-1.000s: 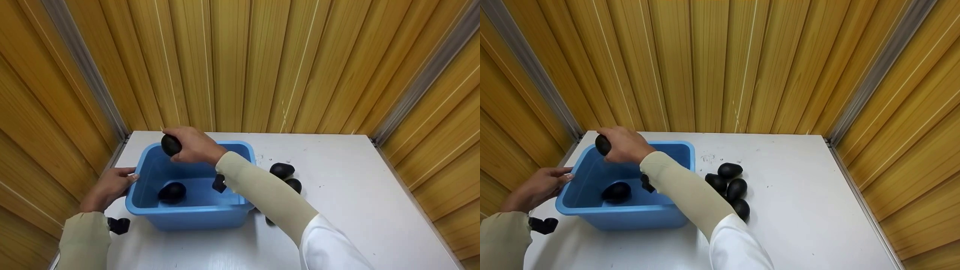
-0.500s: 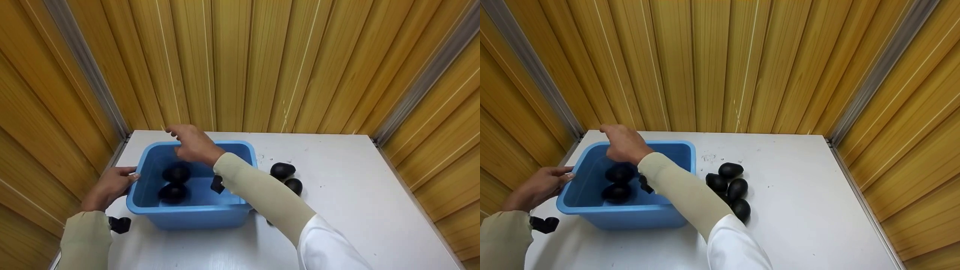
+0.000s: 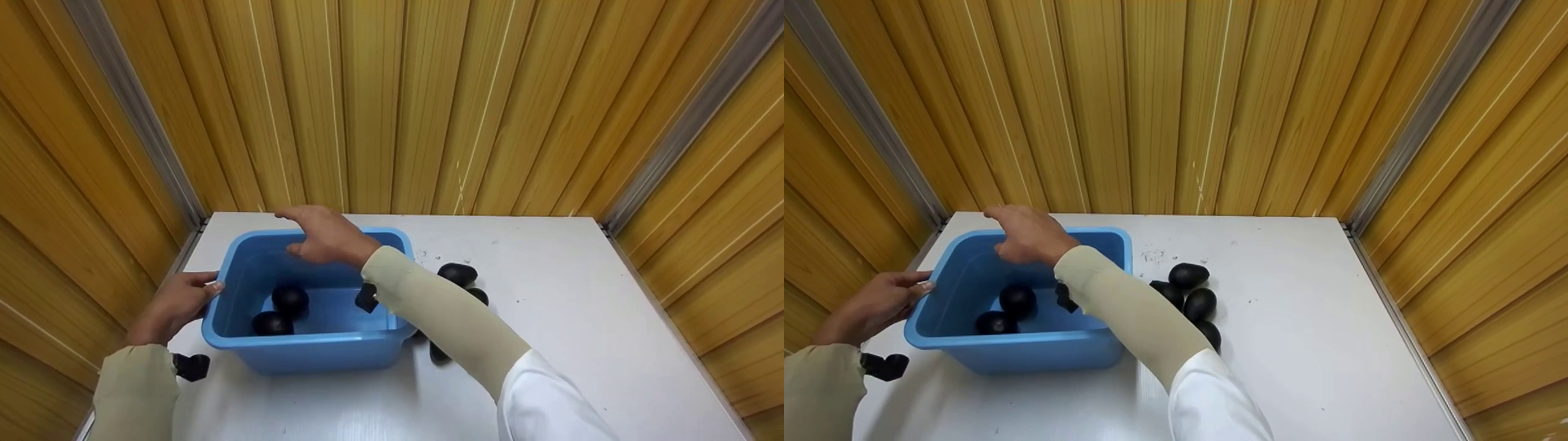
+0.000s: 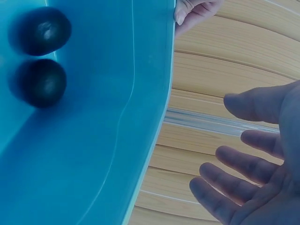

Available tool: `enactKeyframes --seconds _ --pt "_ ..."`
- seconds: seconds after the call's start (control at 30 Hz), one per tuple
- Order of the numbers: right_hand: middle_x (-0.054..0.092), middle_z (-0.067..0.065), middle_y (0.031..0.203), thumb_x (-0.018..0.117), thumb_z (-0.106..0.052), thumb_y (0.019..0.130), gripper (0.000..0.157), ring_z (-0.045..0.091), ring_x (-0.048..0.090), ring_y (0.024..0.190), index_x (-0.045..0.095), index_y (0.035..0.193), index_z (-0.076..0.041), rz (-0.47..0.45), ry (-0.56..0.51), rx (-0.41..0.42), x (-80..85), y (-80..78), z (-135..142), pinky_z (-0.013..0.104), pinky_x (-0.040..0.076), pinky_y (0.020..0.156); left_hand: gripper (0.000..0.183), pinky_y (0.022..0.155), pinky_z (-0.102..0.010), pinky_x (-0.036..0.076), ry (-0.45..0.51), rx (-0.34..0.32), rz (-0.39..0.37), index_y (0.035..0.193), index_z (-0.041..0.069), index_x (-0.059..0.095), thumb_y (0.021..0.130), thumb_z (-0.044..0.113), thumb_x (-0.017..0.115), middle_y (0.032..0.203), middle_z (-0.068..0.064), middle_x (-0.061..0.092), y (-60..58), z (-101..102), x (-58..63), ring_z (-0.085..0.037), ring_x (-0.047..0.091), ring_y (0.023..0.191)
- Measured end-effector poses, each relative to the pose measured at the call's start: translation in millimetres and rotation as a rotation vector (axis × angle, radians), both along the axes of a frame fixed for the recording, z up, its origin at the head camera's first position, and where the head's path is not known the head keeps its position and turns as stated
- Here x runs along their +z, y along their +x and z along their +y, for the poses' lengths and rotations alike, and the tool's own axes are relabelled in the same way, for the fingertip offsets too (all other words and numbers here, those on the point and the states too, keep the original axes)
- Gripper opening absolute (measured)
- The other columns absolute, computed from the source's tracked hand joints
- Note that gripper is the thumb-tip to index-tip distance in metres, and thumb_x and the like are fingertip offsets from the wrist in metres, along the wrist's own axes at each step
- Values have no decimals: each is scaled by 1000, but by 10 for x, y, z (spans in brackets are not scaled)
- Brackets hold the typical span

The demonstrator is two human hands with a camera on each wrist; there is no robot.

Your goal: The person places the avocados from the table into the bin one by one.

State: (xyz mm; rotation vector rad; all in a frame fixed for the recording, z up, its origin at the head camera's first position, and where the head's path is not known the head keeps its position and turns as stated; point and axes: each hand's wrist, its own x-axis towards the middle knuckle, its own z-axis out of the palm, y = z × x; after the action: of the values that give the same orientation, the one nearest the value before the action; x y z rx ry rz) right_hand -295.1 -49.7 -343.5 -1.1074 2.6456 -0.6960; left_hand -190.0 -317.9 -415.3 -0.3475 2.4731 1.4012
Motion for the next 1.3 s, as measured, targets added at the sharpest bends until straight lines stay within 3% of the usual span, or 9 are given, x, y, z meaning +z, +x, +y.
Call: enactKeyframes --seconds 0.63,0.8,1.3 --pt "44 -5 165 65 -38 103 62 17 41 154 42 160 -27 42 3 30 1 18 460 43 38 127 59 106 -61 50 1 -10 -7 160 -6 28 113 25 44 157 -38 41 23 -80 13 -50 62 129" --pt "43 -3 166 63 -40 104 62 18 40 155 42 160 -23 90 15 62 3 25 620 42 37 127 59 107 -62 50 -5 -8 1 160 -6 28 113 26 44 155 -38 43 48 -76 23 -50 62 129" --pt "40 2 168 62 -45 104 63 24 36 157 43 160 -25 150 -5 49 -29 221 1128 52 34 128 60 107 -61 50 15 -6 -8 161 -5 27 113 27 45 157 -38 41 47 -86 30 -50 61 131"
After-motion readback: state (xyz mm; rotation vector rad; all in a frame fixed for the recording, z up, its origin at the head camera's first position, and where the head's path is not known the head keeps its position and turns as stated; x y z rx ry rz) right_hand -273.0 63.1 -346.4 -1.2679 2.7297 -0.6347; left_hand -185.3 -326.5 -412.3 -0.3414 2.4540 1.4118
